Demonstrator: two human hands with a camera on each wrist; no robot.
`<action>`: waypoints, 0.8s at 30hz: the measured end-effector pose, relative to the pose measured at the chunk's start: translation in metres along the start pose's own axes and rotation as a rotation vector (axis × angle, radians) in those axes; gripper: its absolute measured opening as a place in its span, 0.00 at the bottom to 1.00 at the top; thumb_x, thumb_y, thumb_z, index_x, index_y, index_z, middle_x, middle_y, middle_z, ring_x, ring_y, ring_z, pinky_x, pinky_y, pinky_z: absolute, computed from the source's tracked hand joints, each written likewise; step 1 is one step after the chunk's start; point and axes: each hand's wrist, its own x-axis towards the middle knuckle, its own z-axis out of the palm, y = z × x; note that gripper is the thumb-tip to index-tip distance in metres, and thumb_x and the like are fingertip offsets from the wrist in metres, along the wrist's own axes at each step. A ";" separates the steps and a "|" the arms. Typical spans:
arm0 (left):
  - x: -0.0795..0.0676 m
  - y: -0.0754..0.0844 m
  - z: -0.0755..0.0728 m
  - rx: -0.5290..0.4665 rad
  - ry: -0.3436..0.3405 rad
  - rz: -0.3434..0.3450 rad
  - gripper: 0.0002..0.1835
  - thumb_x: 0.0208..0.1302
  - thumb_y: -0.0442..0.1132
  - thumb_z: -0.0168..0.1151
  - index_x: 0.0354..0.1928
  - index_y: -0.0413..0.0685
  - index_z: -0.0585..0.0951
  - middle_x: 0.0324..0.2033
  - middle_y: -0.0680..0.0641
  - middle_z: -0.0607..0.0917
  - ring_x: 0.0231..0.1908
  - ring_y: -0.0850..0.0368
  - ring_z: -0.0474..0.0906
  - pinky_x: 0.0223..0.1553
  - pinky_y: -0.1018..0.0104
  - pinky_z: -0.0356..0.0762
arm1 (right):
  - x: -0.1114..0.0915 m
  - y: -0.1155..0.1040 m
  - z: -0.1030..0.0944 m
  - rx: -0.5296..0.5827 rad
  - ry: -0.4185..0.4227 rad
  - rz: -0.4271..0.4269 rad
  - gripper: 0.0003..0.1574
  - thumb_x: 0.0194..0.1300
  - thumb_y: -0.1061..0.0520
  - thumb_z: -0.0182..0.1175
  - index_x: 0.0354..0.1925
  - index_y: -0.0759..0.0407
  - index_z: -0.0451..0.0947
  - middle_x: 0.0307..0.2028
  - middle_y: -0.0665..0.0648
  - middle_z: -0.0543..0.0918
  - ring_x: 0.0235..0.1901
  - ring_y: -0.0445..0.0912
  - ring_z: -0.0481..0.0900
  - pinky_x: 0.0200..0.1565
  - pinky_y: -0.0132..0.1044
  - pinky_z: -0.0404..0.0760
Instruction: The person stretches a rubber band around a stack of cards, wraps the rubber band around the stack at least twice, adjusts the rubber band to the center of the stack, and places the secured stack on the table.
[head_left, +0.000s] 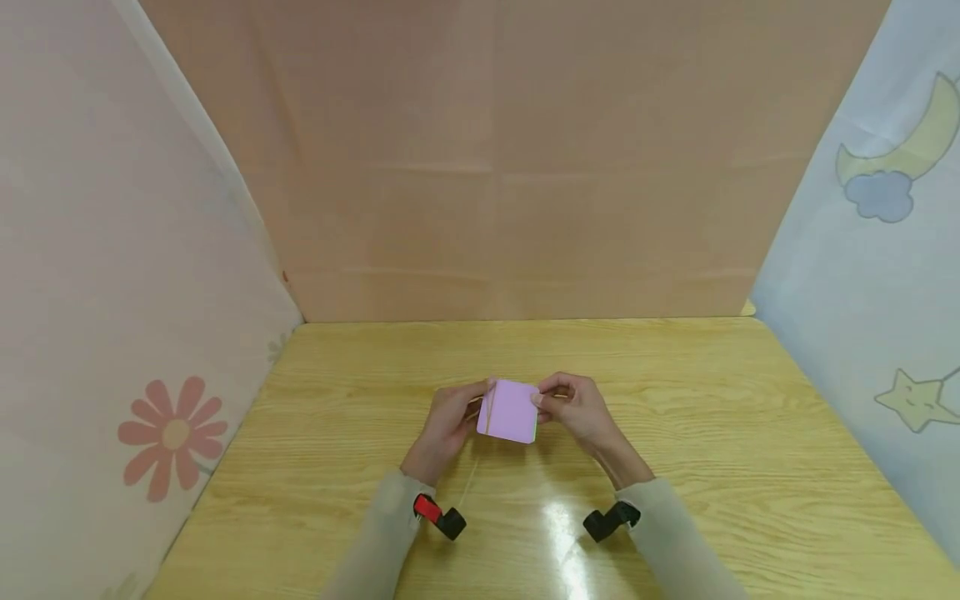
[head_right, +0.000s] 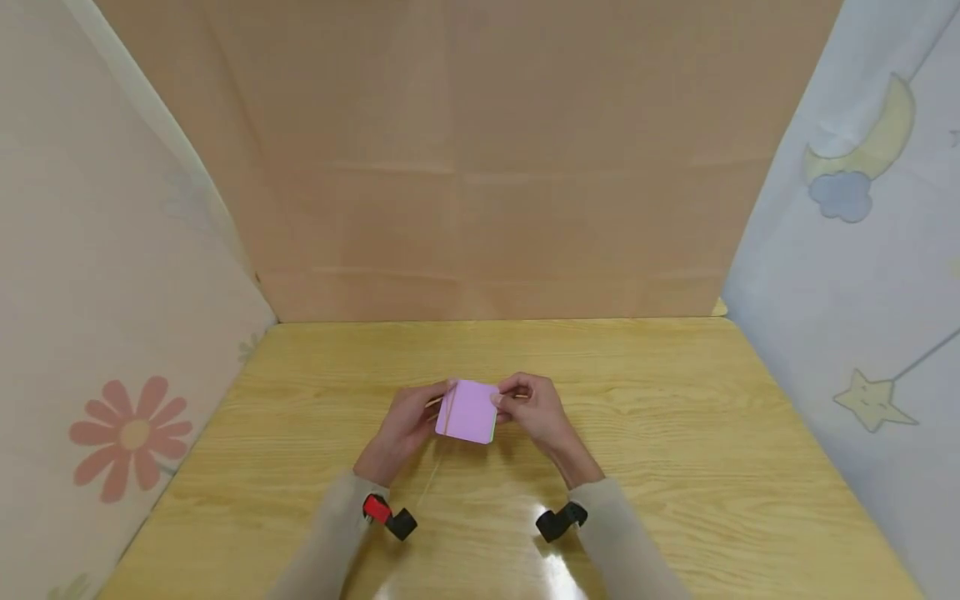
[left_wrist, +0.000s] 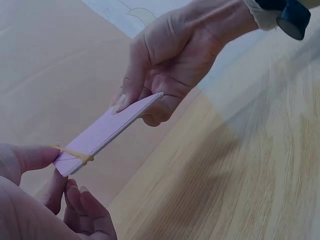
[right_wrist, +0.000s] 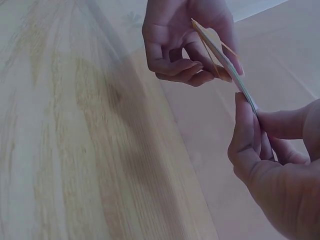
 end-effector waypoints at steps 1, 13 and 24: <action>0.001 0.000 0.001 0.007 0.012 -0.005 0.14 0.67 0.38 0.72 0.47 0.33 0.89 0.37 0.50 0.89 0.37 0.58 0.80 0.40 0.69 0.82 | 0.000 0.000 0.000 -0.011 -0.005 -0.004 0.11 0.70 0.71 0.63 0.47 0.81 0.77 0.35 0.56 0.82 0.30 0.45 0.86 0.37 0.38 0.91; 0.013 -0.004 0.003 0.033 0.022 -0.031 0.07 0.64 0.34 0.69 0.39 0.36 0.86 0.37 0.48 0.85 0.35 0.56 0.80 0.39 0.68 0.82 | -0.001 0.005 0.001 -0.019 -0.003 0.051 0.11 0.71 0.70 0.63 0.47 0.80 0.77 0.35 0.57 0.81 0.30 0.44 0.85 0.37 0.35 0.90; 0.021 -0.007 0.005 0.006 -0.006 -0.031 0.06 0.63 0.32 0.61 0.27 0.45 0.80 0.33 0.50 0.81 0.29 0.58 0.77 0.35 0.70 0.79 | 0.001 0.003 0.003 -0.014 0.029 0.124 0.11 0.71 0.69 0.62 0.49 0.77 0.79 0.35 0.56 0.83 0.32 0.44 0.85 0.38 0.38 0.91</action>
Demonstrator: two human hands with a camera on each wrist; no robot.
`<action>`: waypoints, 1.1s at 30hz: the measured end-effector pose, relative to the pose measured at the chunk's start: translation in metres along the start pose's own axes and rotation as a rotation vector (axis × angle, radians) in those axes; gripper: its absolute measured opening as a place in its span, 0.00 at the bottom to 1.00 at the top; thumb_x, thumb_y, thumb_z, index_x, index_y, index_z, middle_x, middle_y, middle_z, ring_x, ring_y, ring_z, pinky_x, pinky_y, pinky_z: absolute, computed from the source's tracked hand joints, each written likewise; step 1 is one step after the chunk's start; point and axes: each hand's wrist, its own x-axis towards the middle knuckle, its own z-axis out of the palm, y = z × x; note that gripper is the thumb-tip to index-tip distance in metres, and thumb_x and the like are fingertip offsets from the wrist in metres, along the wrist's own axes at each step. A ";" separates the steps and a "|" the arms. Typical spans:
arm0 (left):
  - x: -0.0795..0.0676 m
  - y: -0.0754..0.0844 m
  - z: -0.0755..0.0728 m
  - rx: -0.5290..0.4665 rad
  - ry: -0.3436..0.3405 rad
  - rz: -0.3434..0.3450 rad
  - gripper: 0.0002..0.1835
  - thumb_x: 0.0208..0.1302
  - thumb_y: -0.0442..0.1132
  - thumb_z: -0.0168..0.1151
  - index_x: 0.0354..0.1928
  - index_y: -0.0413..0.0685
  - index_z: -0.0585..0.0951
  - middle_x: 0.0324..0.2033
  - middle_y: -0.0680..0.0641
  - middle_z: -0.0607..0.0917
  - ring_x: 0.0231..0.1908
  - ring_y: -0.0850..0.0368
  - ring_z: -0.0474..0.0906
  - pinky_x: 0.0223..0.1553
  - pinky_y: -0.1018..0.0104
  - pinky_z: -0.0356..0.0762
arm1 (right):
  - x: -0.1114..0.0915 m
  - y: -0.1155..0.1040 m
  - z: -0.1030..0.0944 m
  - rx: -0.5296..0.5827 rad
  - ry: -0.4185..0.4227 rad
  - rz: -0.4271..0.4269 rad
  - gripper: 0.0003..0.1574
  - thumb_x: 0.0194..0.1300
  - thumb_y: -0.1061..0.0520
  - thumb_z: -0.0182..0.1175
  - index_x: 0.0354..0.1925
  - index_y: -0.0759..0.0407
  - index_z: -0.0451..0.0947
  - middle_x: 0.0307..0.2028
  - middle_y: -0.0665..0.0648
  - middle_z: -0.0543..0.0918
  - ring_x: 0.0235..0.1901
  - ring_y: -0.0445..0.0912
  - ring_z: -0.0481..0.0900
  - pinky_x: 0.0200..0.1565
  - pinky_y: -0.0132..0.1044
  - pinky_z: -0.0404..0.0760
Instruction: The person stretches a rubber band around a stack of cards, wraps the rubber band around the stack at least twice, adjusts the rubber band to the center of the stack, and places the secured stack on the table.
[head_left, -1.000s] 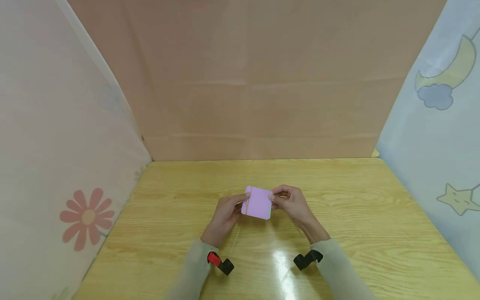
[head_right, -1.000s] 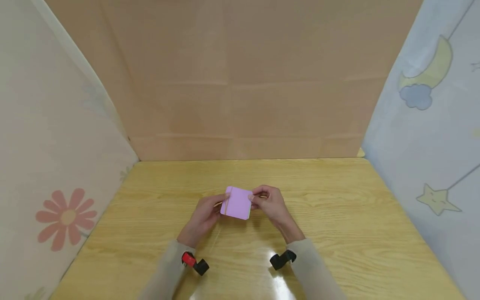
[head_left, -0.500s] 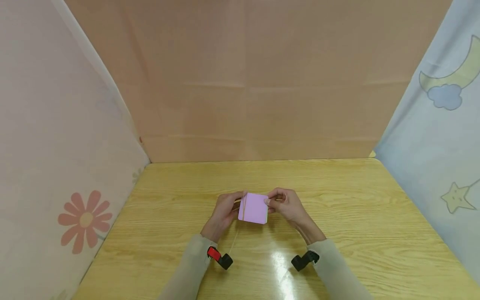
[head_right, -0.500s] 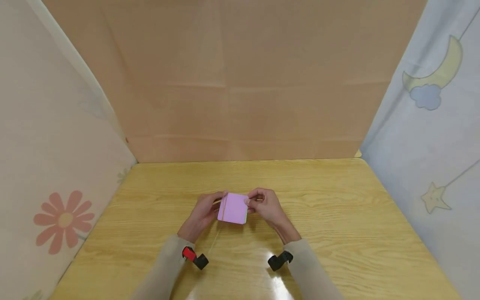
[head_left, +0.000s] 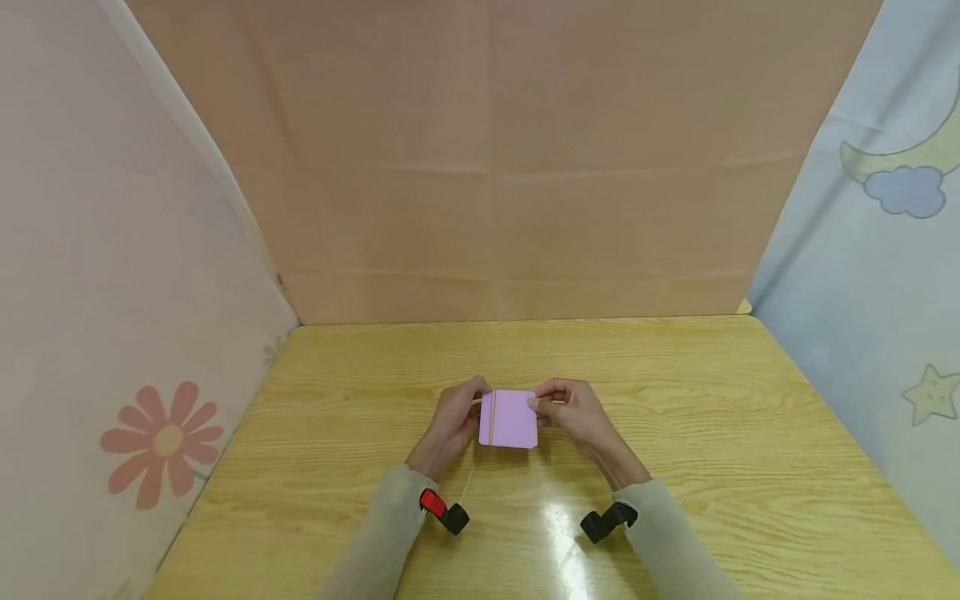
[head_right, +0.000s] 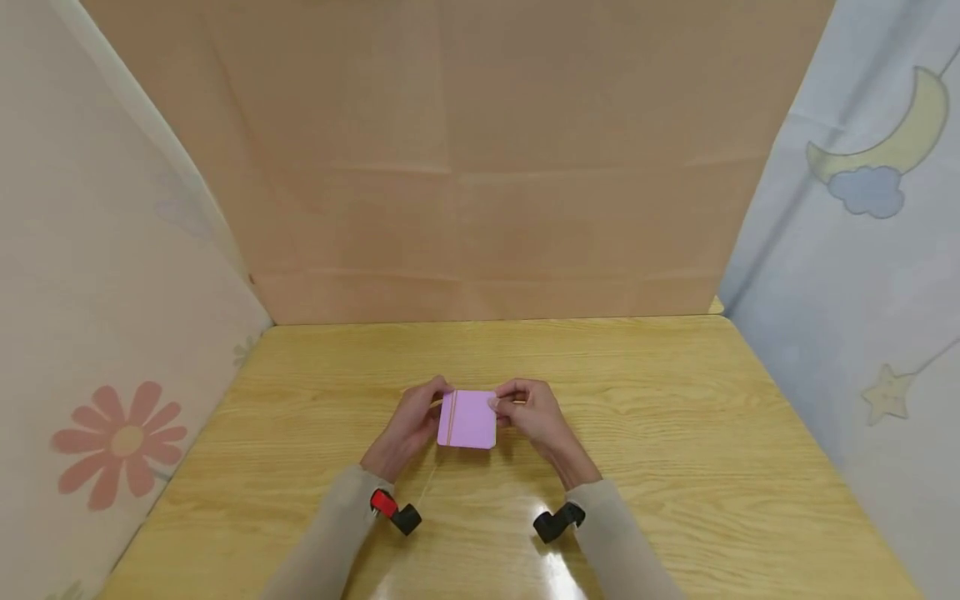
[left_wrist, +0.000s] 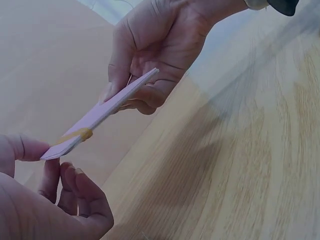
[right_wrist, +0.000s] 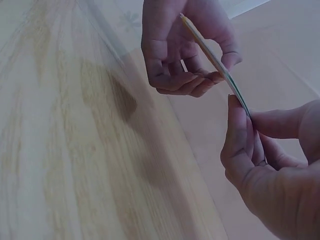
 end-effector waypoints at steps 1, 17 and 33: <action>0.000 0.000 0.000 0.002 0.002 0.000 0.06 0.63 0.32 0.62 0.27 0.45 0.81 0.33 0.50 0.81 0.30 0.58 0.78 0.35 0.70 0.79 | 0.000 0.000 0.000 0.001 0.001 0.007 0.11 0.71 0.69 0.62 0.49 0.77 0.79 0.35 0.56 0.84 0.32 0.45 0.85 0.39 0.37 0.91; -0.009 0.002 -0.008 0.112 -0.018 0.019 0.18 0.71 0.39 0.68 0.56 0.34 0.86 0.41 0.46 0.91 0.38 0.59 0.86 0.40 0.68 0.86 | 0.001 0.003 -0.010 0.104 0.023 0.084 0.23 0.72 0.64 0.66 0.59 0.78 0.78 0.42 0.57 0.89 0.38 0.45 0.91 0.46 0.39 0.92; -0.009 -0.001 -0.009 0.147 0.053 0.049 0.15 0.71 0.39 0.69 0.53 0.37 0.87 0.41 0.47 0.91 0.36 0.61 0.86 0.38 0.70 0.86 | 0.000 0.007 -0.012 0.165 -0.039 0.089 0.22 0.70 0.66 0.67 0.56 0.81 0.79 0.38 0.57 0.90 0.36 0.47 0.92 0.42 0.38 0.92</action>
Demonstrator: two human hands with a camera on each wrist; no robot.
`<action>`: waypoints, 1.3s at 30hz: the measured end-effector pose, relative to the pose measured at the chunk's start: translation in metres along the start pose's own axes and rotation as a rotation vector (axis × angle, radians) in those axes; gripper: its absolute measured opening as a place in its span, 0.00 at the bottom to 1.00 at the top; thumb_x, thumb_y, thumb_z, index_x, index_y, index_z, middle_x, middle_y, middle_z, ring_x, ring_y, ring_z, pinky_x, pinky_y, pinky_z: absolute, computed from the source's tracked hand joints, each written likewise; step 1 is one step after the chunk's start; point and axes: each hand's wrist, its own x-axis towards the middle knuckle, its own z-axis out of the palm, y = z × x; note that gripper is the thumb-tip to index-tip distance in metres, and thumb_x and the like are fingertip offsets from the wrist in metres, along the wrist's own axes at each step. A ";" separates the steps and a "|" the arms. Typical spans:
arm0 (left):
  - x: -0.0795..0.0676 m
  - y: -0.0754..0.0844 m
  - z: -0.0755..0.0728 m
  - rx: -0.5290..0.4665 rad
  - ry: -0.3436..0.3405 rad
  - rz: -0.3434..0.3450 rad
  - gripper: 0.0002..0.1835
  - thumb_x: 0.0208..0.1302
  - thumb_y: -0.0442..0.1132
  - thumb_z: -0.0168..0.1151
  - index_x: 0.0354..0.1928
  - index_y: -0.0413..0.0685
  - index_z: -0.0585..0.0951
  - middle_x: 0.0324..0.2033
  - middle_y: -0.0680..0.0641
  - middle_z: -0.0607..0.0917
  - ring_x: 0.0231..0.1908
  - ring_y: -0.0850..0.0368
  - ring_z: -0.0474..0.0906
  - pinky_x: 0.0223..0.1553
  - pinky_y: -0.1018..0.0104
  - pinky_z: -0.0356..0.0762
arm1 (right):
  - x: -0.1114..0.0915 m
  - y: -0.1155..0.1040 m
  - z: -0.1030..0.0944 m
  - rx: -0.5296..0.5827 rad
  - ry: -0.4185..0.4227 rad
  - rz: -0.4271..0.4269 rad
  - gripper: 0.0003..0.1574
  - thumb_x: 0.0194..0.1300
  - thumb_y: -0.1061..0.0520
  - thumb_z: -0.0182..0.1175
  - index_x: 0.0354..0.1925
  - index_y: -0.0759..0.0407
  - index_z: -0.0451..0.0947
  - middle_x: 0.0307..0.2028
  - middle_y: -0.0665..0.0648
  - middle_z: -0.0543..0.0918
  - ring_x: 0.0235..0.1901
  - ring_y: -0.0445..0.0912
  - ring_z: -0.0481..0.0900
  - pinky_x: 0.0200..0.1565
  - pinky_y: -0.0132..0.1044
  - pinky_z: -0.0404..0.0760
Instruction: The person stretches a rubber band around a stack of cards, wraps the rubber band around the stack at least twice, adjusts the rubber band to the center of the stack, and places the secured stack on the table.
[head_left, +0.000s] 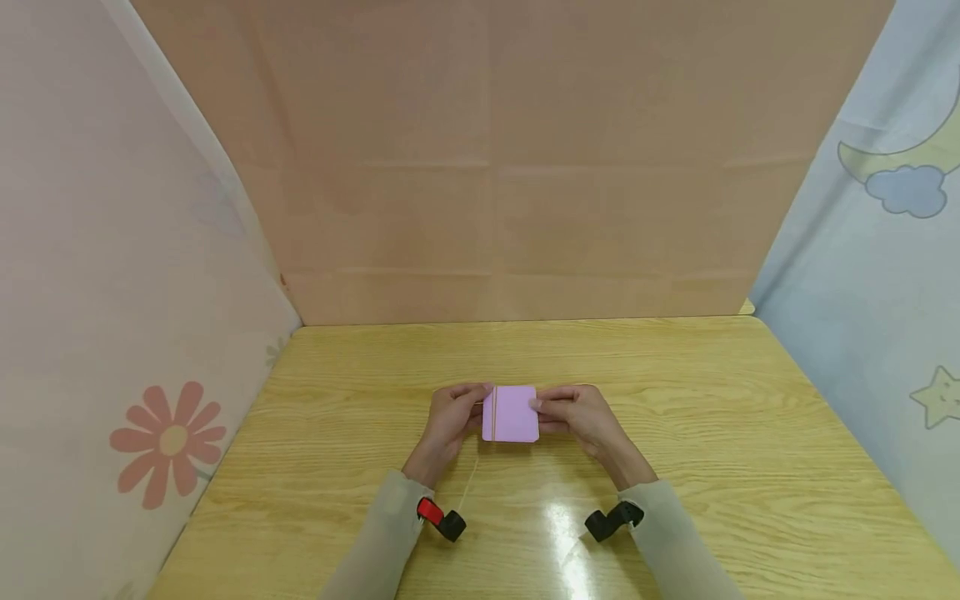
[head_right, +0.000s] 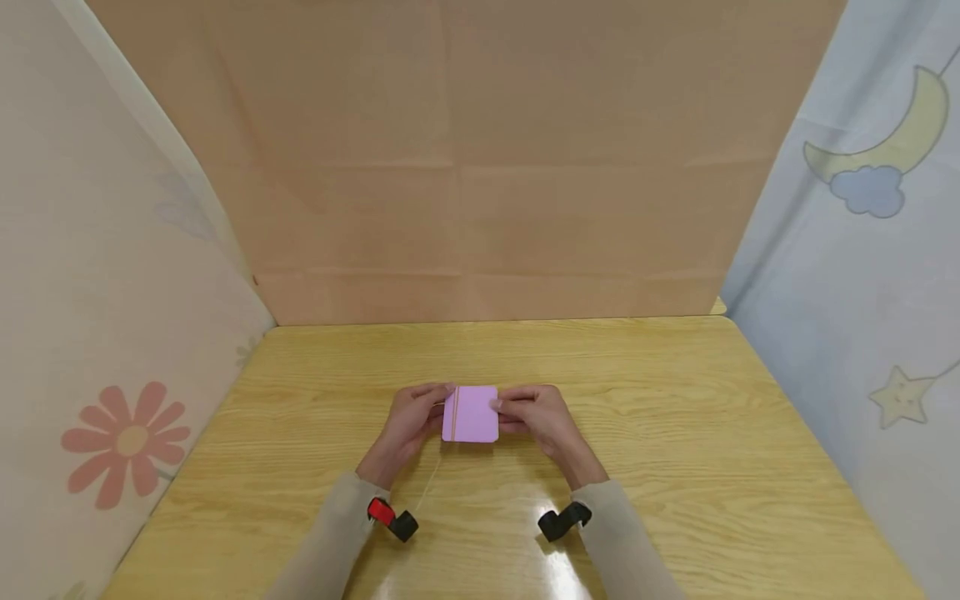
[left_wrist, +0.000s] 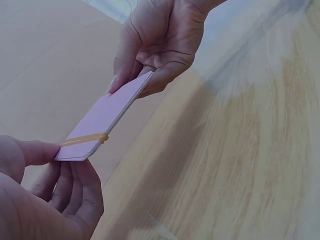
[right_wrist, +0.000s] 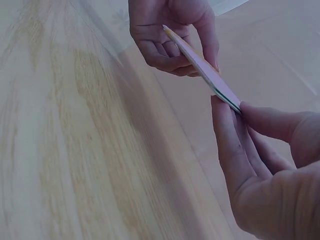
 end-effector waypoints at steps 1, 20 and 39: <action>0.000 0.000 0.000 -0.001 -0.002 0.002 0.16 0.71 0.39 0.69 0.54 0.36 0.87 0.41 0.47 0.91 0.36 0.61 0.86 0.38 0.70 0.86 | 0.000 0.000 0.000 0.000 0.006 0.002 0.21 0.70 0.66 0.66 0.56 0.81 0.79 0.39 0.57 0.90 0.35 0.47 0.92 0.42 0.38 0.92; -0.027 -0.025 -0.008 -0.210 -0.197 -0.034 0.22 0.77 0.36 0.62 0.64 0.26 0.78 0.51 0.33 0.89 0.51 0.49 0.91 0.56 0.60 0.87 | -0.002 -0.011 -0.007 0.076 0.139 0.016 0.21 0.72 0.65 0.66 0.58 0.76 0.77 0.36 0.52 0.89 0.36 0.44 0.90 0.41 0.35 0.91; -0.032 -0.031 0.008 -0.286 -0.102 -0.021 0.19 0.76 0.35 0.63 0.61 0.27 0.80 0.46 0.35 0.91 0.46 0.50 0.92 0.55 0.59 0.88 | 0.004 -0.004 -0.007 0.040 0.133 0.011 0.24 0.74 0.65 0.63 0.62 0.78 0.74 0.39 0.53 0.88 0.37 0.44 0.90 0.44 0.38 0.92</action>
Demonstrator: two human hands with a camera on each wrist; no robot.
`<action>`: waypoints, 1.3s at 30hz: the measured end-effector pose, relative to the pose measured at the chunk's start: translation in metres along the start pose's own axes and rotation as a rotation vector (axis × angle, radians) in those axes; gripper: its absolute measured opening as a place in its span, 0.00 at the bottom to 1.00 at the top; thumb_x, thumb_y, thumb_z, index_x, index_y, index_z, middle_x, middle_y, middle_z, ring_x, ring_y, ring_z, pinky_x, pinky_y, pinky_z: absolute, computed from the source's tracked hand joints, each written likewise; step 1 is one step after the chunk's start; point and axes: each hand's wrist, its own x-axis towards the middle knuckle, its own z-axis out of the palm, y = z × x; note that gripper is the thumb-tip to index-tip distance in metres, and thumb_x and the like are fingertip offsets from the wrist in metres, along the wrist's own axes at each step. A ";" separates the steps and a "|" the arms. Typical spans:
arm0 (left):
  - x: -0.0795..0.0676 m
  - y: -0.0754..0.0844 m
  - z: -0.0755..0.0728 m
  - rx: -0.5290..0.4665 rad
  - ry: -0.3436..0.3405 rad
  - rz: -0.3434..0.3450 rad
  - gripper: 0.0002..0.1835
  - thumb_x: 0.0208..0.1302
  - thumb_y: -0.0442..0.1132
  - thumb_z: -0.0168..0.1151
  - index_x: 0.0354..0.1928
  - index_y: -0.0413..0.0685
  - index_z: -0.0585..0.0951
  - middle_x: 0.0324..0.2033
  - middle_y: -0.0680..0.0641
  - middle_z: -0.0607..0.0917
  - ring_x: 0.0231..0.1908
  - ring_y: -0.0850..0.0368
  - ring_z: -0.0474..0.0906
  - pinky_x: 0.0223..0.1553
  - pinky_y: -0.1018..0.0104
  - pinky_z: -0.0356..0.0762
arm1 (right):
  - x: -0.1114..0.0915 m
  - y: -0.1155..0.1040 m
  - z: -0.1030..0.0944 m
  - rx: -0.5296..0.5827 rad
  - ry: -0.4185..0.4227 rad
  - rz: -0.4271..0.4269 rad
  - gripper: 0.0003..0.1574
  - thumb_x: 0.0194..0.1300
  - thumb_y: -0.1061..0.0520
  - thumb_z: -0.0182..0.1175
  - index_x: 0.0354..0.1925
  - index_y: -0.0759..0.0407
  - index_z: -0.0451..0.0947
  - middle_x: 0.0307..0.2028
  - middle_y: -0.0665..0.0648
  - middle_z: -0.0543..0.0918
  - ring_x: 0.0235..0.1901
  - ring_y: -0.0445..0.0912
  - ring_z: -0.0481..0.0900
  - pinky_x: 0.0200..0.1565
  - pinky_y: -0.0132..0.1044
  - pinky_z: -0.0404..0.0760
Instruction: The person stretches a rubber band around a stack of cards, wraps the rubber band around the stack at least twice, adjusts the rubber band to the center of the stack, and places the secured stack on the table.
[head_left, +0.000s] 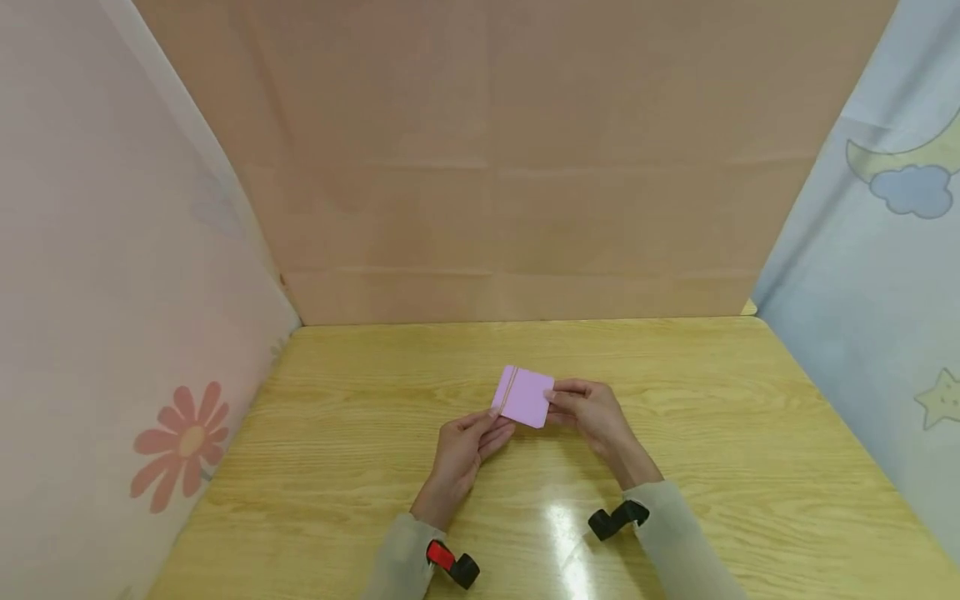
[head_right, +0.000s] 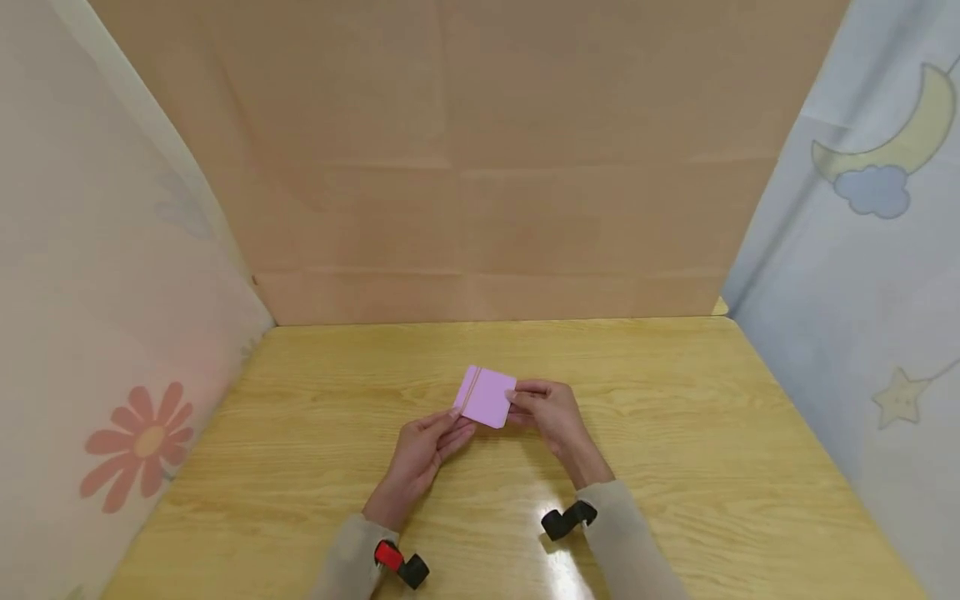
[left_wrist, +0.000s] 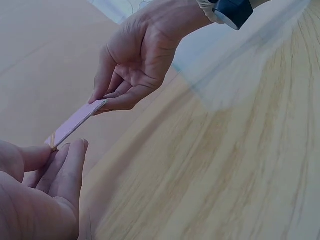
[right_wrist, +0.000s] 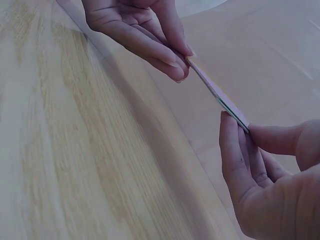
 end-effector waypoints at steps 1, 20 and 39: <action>0.000 0.000 0.000 -0.002 0.001 -0.001 0.19 0.76 0.35 0.63 0.61 0.27 0.81 0.45 0.35 0.92 0.46 0.50 0.92 0.55 0.59 0.88 | 0.000 0.001 0.000 -0.001 0.000 0.001 0.23 0.74 0.65 0.63 0.61 0.77 0.74 0.39 0.53 0.88 0.37 0.44 0.90 0.44 0.38 0.92; 0.003 -0.003 0.010 -0.049 0.030 0.023 0.18 0.76 0.32 0.61 0.60 0.25 0.80 0.43 0.35 0.92 0.45 0.51 0.92 0.54 0.59 0.88 | -0.006 -0.002 0.012 0.031 0.077 -0.036 0.18 0.73 0.66 0.63 0.56 0.77 0.76 0.33 0.52 0.86 0.32 0.42 0.88 0.42 0.36 0.92; 0.005 -0.010 0.010 -0.013 -0.057 -0.021 0.18 0.75 0.35 0.64 0.58 0.26 0.82 0.40 0.40 0.93 0.44 0.52 0.93 0.54 0.60 0.88 | -0.001 0.002 0.013 0.034 0.064 -0.009 0.18 0.73 0.66 0.63 0.57 0.76 0.75 0.33 0.52 0.86 0.33 0.43 0.88 0.42 0.36 0.91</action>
